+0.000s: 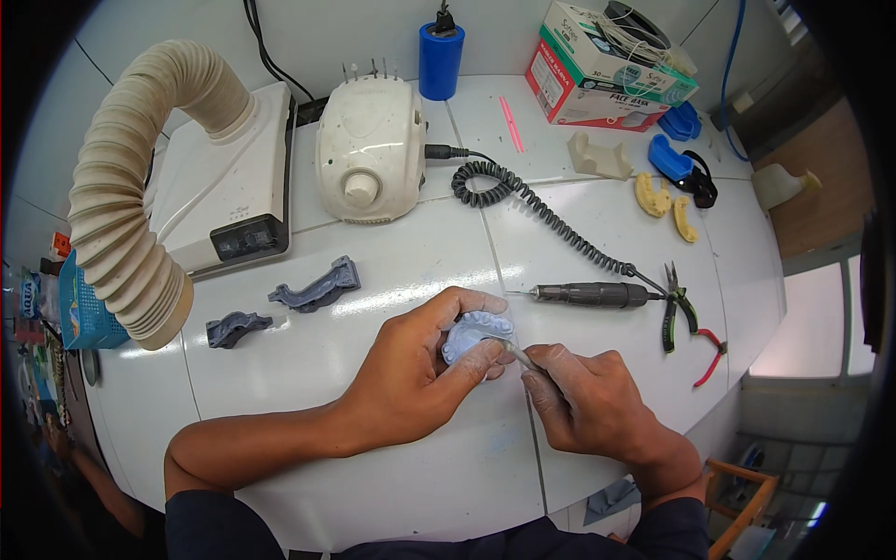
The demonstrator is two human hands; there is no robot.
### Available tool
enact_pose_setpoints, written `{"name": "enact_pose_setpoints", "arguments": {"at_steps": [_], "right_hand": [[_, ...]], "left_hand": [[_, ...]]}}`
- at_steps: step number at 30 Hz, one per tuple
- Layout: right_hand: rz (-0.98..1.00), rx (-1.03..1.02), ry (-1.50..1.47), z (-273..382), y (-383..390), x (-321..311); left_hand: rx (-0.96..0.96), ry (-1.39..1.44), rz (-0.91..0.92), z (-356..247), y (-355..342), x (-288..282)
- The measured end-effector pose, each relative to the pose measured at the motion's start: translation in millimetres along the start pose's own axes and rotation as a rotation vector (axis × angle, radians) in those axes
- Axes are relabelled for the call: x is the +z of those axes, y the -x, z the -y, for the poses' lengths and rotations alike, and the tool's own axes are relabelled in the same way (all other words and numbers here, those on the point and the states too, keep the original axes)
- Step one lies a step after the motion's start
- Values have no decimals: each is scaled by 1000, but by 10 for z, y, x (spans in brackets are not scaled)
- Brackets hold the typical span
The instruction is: Using a hand tool to scrape and refine a dental plaster mold.
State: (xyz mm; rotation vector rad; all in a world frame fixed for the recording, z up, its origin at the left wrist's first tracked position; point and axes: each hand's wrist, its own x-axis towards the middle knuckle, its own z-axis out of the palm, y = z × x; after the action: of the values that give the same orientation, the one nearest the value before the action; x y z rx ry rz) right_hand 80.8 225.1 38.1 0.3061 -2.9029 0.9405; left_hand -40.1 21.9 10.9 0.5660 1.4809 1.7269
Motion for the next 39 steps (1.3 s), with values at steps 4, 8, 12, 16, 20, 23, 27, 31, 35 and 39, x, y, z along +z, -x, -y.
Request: {"name": "enact_pose_setpoints", "arguments": {"at_steps": [4,8,12,16,20,23,27,31,35,39], "right_hand": [[13,42,-25,5,-2,23],[-8,28,-27,3,-1,47],[-18,7,-33,0,-6,52],[22,50,-45,12,22,58],[12,40,-60,35,7,55],[12,42,-88,39,-1,44],[34,61,-88,26,5,40],[44,59,-90,36,5,31],[48,59,-108,37,-7,30],[55,76,-129,39,7,45]], "left_hand": [[1,-48,21,-5,6,-2],[-19,10,14,-3,10,9],[-85,6,4,-68,16,-4],[-96,25,31,-45,16,0],[-99,18,53,-54,26,1],[-70,38,50,-18,22,6],[-17,4,27,25,17,0],[-27,16,43,38,16,-11],[-32,5,24,21,22,4],[-17,20,22,23,24,9]]}}
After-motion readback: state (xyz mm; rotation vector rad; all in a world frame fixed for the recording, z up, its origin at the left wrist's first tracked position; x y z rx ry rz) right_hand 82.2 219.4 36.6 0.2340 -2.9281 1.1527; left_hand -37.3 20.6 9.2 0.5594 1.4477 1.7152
